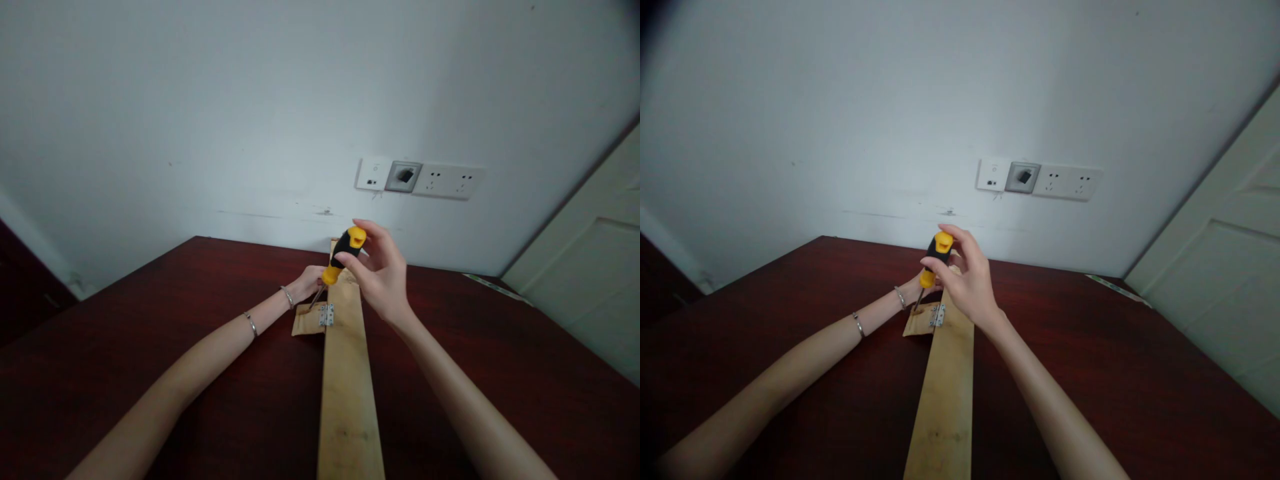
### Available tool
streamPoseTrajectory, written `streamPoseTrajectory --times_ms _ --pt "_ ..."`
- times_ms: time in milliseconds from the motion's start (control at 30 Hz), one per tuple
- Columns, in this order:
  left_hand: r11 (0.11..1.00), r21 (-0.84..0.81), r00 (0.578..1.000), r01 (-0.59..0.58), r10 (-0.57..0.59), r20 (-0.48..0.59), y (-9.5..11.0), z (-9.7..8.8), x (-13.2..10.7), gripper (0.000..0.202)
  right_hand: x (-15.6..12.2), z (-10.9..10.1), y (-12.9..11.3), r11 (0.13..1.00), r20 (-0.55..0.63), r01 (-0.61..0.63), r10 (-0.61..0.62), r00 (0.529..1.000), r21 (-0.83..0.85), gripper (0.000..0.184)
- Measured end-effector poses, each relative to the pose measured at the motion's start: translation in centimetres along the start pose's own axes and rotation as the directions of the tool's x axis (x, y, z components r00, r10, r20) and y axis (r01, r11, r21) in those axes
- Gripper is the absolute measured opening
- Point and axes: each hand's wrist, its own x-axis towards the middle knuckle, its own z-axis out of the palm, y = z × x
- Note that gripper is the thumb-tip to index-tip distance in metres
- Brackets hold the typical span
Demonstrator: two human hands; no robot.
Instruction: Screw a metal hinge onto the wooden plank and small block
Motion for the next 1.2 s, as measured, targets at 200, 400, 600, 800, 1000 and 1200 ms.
streamPoseTrajectory --times_ms 200,400,600,800,1000,1200 --pt "0.999 0.032 0.997 0.041 -0.043 0.061 -0.1 -0.3 0.1 0.024 0.8 -1.6 0.3 0.994 -0.072 0.046 -0.053 0.996 -0.103 0.043" --pt "0.998 0.043 0.997 0.038 -0.041 0.069 0.3 0.0 -0.5 0.025 0.8 -1.8 0.7 0.990 -0.030 0.069 -0.074 0.997 -0.126 0.045" --pt "0.997 0.052 0.997 0.049 -0.052 0.052 0.3 0.1 -0.4 0.021 0.7 -1.7 0.8 0.991 -0.016 0.065 -0.067 0.998 -0.120 0.045" --pt "0.998 0.062 0.998 0.025 -0.028 0.054 0.4 0.1 -0.3 0.023 0.6 -1.6 1.0 0.993 -0.011 0.064 -0.065 0.998 -0.099 0.046" --pt "0.999 0.030 0.998 0.036 -0.038 0.045 0.3 0.1 -0.2 0.019 0.5 -1.5 0.9 0.995 -0.015 0.043 -0.045 0.999 -0.093 0.044" --pt "0.999 0.027 0.998 0.039 -0.040 0.045 0.0 -0.2 0.1 0.017 0.5 -1.4 0.8 0.992 -0.008 0.037 -0.038 0.999 -0.119 0.043"
